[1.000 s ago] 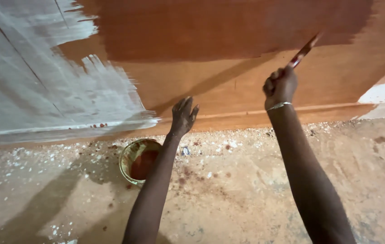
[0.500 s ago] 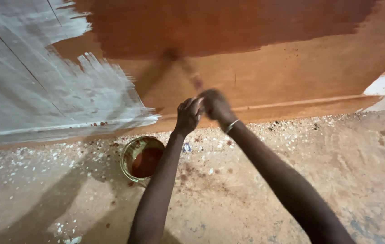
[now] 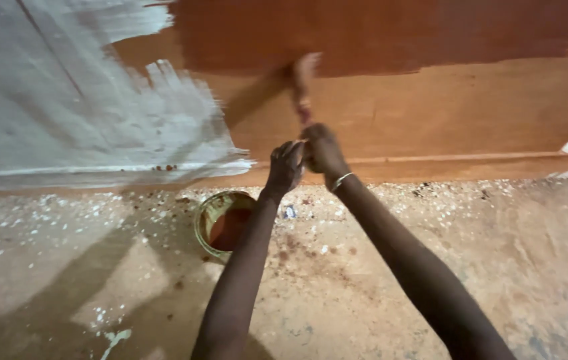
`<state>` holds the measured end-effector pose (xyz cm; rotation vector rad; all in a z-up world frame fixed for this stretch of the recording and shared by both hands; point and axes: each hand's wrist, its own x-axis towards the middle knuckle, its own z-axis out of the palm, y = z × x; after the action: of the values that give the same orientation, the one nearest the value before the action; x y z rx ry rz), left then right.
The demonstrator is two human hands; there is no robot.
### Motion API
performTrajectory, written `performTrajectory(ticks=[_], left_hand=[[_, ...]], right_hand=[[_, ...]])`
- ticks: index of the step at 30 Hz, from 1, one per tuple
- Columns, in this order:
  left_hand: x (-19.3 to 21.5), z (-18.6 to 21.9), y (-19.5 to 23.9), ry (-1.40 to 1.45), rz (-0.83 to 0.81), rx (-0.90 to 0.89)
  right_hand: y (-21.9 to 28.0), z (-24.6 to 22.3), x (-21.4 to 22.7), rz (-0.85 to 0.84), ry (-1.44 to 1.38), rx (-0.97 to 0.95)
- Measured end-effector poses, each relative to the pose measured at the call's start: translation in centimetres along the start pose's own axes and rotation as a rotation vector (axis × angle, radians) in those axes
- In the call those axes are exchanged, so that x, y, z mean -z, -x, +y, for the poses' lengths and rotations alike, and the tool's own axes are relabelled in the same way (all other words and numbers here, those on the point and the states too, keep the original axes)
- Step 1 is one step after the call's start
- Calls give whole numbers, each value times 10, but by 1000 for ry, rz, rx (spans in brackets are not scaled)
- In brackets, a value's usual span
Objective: The person paints a wall with brown paint using a brush. They repeatedly dip the brush into a paint bucket and apply paint in horizontal strokes, covering a white primed surface.
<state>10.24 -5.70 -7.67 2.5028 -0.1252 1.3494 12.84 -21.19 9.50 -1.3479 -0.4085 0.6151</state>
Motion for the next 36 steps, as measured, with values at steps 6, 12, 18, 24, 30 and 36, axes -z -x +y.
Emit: performTrajectory(ticks=[6, 12, 18, 24, 30, 36], left_hand=[[12, -7, -1, 55, -31, 16], [27, 7, -10, 11, 38, 117], [19, 22, -31, 136, 29, 127], [-17, 54, -47, 3, 43, 14], [-34, 64, -40, 38, -106, 54], [-34, 72, -44, 90, -159, 126]], right_hand=[[4, -9, -9, -199, 175, -21], [-1, -59, 138, 258, -278, 53], [-5, -52, 225, 651, -446, 245], [5, -45, 205, 322, -64, 43], [24, -34, 161, 39, 294, 20], [24, -73, 255, 381, 88, 46]])
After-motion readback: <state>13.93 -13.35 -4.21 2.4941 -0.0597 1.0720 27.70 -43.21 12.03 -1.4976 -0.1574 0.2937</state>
